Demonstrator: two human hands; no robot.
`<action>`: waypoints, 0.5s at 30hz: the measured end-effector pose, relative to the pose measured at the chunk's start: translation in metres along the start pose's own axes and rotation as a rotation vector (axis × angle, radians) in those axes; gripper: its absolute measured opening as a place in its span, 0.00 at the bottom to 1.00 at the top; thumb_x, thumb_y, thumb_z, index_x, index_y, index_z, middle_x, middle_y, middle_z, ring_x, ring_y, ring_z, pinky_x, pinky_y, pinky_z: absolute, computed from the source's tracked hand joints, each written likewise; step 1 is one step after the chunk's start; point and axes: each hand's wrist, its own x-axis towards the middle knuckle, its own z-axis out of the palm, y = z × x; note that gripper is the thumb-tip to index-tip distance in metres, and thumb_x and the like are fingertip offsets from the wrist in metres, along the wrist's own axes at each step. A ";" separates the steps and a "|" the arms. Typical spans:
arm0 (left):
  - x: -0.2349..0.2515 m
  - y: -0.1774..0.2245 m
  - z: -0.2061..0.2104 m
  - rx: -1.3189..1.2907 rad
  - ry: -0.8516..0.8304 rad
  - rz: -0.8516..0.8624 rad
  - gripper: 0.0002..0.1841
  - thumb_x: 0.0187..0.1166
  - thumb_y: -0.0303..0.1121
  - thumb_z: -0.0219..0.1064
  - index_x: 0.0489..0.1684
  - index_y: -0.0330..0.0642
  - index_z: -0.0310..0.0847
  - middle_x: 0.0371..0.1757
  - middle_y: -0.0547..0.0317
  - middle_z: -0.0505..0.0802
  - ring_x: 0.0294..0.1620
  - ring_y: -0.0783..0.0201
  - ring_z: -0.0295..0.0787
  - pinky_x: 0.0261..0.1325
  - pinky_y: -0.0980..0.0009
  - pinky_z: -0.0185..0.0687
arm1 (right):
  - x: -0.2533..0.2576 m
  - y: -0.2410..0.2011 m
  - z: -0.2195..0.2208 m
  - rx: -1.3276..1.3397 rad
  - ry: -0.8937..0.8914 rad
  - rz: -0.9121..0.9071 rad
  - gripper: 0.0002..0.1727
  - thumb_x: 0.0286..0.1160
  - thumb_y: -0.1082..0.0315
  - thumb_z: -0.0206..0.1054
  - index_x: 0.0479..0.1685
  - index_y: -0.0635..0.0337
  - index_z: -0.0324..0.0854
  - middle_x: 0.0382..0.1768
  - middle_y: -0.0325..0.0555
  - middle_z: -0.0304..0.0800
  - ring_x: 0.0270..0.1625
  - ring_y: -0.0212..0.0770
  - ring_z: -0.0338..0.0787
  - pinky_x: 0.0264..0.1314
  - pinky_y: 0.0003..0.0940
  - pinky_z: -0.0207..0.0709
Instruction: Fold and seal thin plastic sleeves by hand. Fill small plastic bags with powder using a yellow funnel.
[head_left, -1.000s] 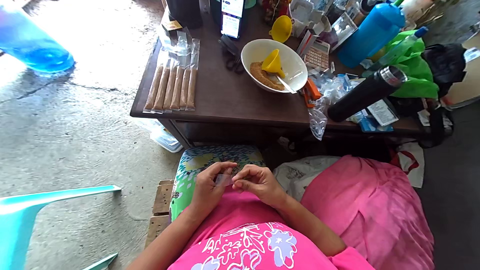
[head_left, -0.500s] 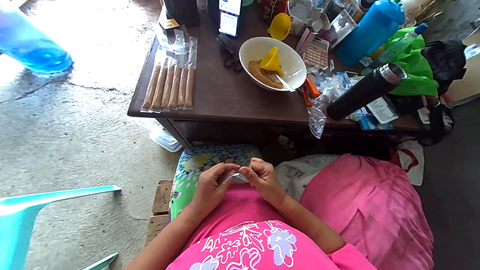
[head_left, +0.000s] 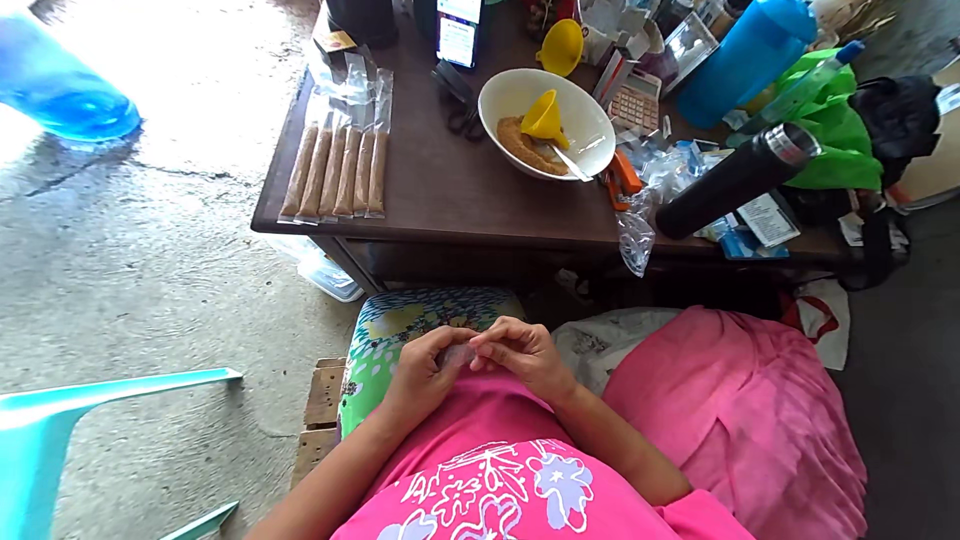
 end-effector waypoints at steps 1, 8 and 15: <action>0.000 0.000 0.000 0.003 0.000 -0.006 0.12 0.84 0.32 0.64 0.48 0.33 0.89 0.42 0.60 0.94 0.41 0.83 0.86 0.48 0.86 0.82 | 0.000 -0.001 0.001 -0.005 0.046 0.017 0.05 0.77 0.79 0.67 0.43 0.70 0.89 0.38 0.39 0.91 0.36 0.27 0.91 0.43 0.23 0.88; 0.000 -0.001 0.000 -0.013 -0.024 -0.020 0.11 0.81 0.29 0.63 0.50 0.32 0.89 0.42 0.60 0.94 0.39 0.82 0.86 0.45 0.86 0.82 | 0.000 0.003 -0.001 -0.149 0.176 -0.012 0.11 0.82 0.69 0.67 0.28 0.61 0.80 0.27 0.31 0.81 0.24 0.20 0.80 0.28 0.16 0.79; -0.001 -0.002 0.001 -0.020 -0.020 -0.020 0.10 0.82 0.30 0.64 0.49 0.33 0.88 0.40 0.61 0.93 0.37 0.83 0.84 0.43 0.86 0.80 | -0.001 0.006 -0.004 -0.181 0.086 -0.026 0.08 0.83 0.74 0.64 0.44 0.71 0.87 0.39 0.41 0.92 0.35 0.24 0.89 0.37 0.20 0.85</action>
